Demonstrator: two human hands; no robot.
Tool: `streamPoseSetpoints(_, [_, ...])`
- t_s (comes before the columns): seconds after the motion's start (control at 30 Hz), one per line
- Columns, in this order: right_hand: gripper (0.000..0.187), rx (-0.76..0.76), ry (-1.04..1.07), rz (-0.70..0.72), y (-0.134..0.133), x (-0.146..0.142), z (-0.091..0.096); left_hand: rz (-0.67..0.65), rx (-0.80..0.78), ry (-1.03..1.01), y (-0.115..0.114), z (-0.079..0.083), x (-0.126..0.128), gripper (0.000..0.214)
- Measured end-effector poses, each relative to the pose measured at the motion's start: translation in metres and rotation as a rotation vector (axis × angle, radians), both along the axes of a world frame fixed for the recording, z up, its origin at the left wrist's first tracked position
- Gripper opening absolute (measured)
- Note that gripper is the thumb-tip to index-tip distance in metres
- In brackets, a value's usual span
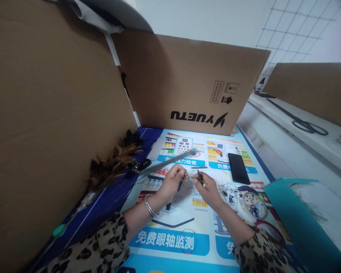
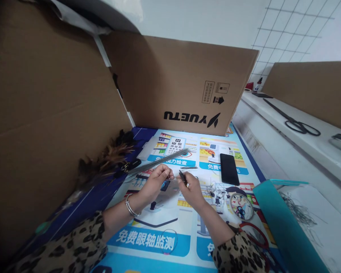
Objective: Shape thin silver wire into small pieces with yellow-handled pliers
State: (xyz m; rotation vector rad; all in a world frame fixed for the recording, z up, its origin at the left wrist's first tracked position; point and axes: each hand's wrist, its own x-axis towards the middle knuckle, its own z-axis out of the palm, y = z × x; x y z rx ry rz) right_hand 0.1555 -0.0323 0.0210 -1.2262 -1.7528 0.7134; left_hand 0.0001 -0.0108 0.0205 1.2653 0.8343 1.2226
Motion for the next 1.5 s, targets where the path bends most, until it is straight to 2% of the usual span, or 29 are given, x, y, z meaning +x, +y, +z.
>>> streamPoseSetpoints(0.13, [0.014,0.058,-0.062,-0.028,0.0,0.0,-0.001,-0.016,-0.04,0.01,0.003,-0.002,-0.001,0.017])
streamPoseSetpoints(0.4, [0.013,0.067,-0.082,-0.041,0.005,0.007,-0.007,-0.223,-0.01,0.163,0.016,0.008,-0.016,0.017])
streamPoseSetpoints(0.6, [0.013,0.078,-0.128,-0.028,0.006,0.007,-0.006,-0.278,0.159,0.464,0.021,0.012,-0.024,0.018])
streamPoseSetpoints(0.8, [0.013,0.089,-0.163,-0.028,0.006,0.008,-0.006,-0.193,0.451,0.814,0.021,0.017,-0.027,0.019])
streamPoseSetpoints(0.97, [0.015,0.024,-0.138,0.0,0.008,0.011,-0.006,-0.109,0.619,0.941,0.016,0.02,-0.025,0.02])
streamPoseSetpoints(1.27, [0.02,-0.142,0.03,0.022,0.009,0.008,-0.008,-0.106,0.671,0.951,0.013,0.019,-0.021,0.022])
streamPoseSetpoints(1.4, [0.019,-0.126,-0.009,-0.006,0.009,0.007,-0.006,-0.109,0.692,0.931,0.011,0.018,-0.019,0.021])
streamPoseSetpoints(1.5, [0.016,-0.091,-0.046,-0.027,0.007,0.006,-0.003,-0.063,0.656,0.92,0.011,0.014,-0.019,0.02])
